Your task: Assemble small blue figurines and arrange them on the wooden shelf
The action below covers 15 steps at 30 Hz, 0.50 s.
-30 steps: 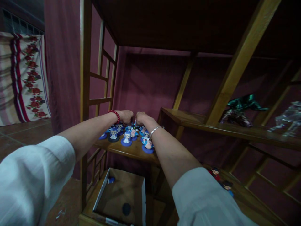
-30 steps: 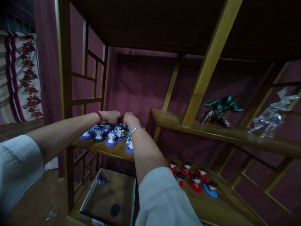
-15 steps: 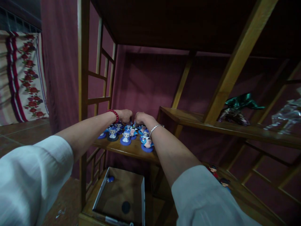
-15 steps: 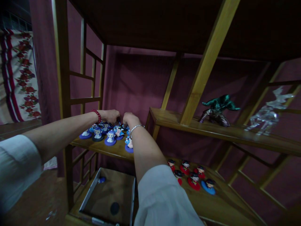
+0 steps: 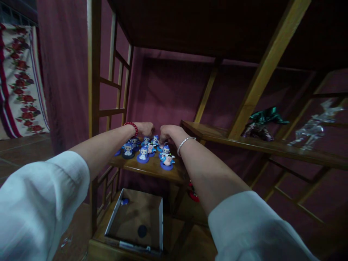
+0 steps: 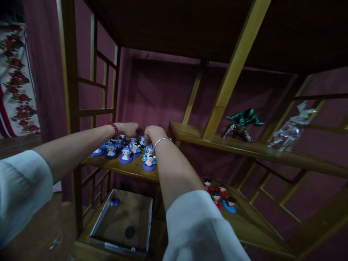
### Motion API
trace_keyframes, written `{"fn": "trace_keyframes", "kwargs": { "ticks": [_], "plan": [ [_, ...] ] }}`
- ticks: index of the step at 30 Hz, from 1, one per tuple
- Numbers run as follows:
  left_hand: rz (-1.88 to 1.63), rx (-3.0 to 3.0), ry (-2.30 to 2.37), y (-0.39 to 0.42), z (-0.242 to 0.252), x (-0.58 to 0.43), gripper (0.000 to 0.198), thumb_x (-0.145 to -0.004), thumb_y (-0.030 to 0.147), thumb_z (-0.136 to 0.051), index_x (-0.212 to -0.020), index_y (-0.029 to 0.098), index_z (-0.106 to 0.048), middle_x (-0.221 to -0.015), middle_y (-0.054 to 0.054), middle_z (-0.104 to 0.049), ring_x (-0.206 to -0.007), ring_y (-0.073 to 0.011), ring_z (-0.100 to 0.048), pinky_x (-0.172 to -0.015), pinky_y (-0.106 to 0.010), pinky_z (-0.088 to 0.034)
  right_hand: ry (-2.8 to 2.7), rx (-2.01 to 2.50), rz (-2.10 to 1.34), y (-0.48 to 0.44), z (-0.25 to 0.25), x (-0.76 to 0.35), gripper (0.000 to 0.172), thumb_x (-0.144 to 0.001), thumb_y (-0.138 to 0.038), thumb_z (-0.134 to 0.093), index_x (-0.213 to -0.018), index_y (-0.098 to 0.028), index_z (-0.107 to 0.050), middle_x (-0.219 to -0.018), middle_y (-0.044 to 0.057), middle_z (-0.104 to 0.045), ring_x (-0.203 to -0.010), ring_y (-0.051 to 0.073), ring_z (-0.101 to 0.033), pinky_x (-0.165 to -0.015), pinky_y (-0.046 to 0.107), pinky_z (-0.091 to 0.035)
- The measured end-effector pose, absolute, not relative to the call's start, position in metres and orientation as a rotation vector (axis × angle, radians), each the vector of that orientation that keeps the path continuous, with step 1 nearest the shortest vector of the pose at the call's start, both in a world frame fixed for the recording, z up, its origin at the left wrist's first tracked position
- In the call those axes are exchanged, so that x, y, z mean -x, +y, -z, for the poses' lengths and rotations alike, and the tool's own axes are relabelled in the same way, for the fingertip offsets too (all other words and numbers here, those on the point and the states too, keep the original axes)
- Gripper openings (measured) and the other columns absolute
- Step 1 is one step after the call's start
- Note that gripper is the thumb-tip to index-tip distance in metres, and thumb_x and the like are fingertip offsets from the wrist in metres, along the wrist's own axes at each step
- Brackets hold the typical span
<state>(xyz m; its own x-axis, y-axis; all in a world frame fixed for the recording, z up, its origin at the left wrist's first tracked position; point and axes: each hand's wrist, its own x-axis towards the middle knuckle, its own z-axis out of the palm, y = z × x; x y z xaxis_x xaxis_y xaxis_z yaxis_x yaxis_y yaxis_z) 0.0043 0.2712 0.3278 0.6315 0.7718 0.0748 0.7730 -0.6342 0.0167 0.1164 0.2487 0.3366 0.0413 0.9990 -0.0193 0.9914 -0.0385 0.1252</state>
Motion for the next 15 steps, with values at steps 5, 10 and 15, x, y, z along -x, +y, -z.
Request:
{"fn": "trace_keyframes", "kwargs": {
  "ticks": [5, 10, 15],
  "plan": [
    [0.162, 2.876, -1.35, 0.273, -0.324, -0.011, 0.045, -0.067, 0.014, -0.055, -0.111, 0.017, -0.058, -0.104, -0.003, -0.065, -0.087, -0.0137, -0.058, -0.069, -0.015, -0.042, 1.985, -2.104, -0.046, 0.24, -0.336, -0.116, 0.045, -0.044, -0.033, -0.081, -0.081, -0.011, -0.07, -0.076, 0.009, -0.069, -0.074, 0.021, -0.065, -0.067, 0.025, -0.05],
    [0.031, 2.848, -1.258, 0.279, -0.317, -0.022, 0.039, -0.065, 0.013, -0.054, -0.103, 0.012, -0.064, -0.094, -0.007, -0.068, -0.08, -0.0166, -0.058, -0.063, -0.018, -0.042, 2.075, -2.056, -0.201, 0.247, -0.325, -0.115, 0.055, -0.043, -0.02, -0.081, -0.096, -0.014, -0.067, -0.095, 0.009, -0.068, -0.086, 0.021, -0.064, -0.073, 0.022, -0.049],
    [-0.029, 2.739, -1.243, 0.28, -0.318, -0.03, 0.035, -0.062, 0.018, -0.06, -0.093, 0.004, -0.067, -0.087, -0.014, -0.067, -0.074, -0.0211, -0.059, -0.062, -0.023, -0.043, 2.115, -2.061, -0.316, 0.259, -0.316, -0.12, 0.05, -0.051, -0.011, -0.076, -0.1, -0.017, -0.066, -0.103, 0.009, -0.066, -0.095, 0.022, -0.062, -0.08, 0.022, -0.048]
  ]
}}
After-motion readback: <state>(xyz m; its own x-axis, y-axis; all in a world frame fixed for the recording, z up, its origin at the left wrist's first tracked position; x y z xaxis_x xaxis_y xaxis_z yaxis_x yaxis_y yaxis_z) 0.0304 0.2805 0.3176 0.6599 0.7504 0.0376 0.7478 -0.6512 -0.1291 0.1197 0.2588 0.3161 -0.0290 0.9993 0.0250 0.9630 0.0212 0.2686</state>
